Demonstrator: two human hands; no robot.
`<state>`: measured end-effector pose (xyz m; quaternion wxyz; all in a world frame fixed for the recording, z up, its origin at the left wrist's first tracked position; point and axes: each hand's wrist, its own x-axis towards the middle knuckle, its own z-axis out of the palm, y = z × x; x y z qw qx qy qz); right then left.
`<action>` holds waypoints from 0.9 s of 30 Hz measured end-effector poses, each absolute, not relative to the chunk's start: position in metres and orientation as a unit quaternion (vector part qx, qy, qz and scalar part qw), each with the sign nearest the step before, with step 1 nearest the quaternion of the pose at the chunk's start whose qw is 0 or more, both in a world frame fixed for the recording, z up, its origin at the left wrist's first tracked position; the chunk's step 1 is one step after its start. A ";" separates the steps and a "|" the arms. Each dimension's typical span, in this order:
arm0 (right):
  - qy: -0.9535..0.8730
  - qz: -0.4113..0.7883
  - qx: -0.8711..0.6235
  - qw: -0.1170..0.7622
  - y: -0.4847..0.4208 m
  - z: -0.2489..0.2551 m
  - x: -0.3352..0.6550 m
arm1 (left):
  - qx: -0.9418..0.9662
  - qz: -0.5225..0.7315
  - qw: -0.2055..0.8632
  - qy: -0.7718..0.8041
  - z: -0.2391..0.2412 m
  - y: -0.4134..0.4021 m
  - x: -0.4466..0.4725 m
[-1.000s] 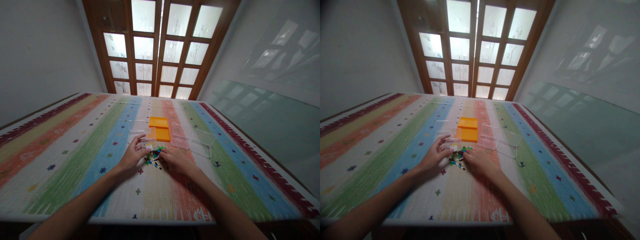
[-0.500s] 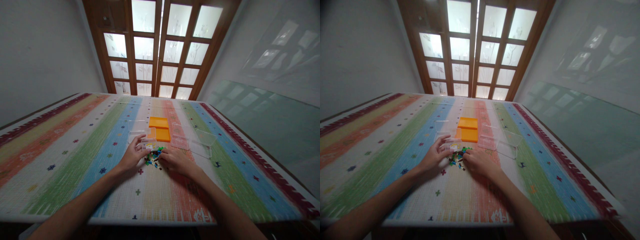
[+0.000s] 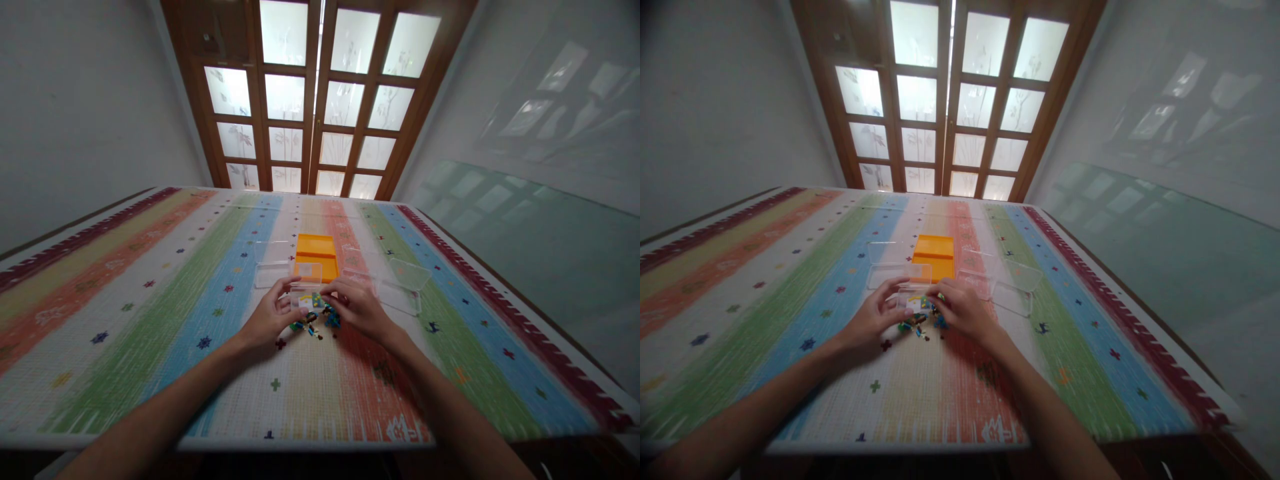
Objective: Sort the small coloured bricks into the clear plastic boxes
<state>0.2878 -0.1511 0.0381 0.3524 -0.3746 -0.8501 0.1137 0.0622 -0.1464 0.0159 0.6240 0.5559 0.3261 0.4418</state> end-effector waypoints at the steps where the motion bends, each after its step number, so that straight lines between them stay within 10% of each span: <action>1: -0.851 0.109 -0.374 0.351 -0.151 0.037 0.287 | 0.559 0.438 0.627 0.320 0.015 -0.147 0.063; 27: -0.855 0.126 -0.366 0.345 -0.152 0.039 0.289 | 0.562 0.418 0.644 0.308 0.011 -0.148 0.063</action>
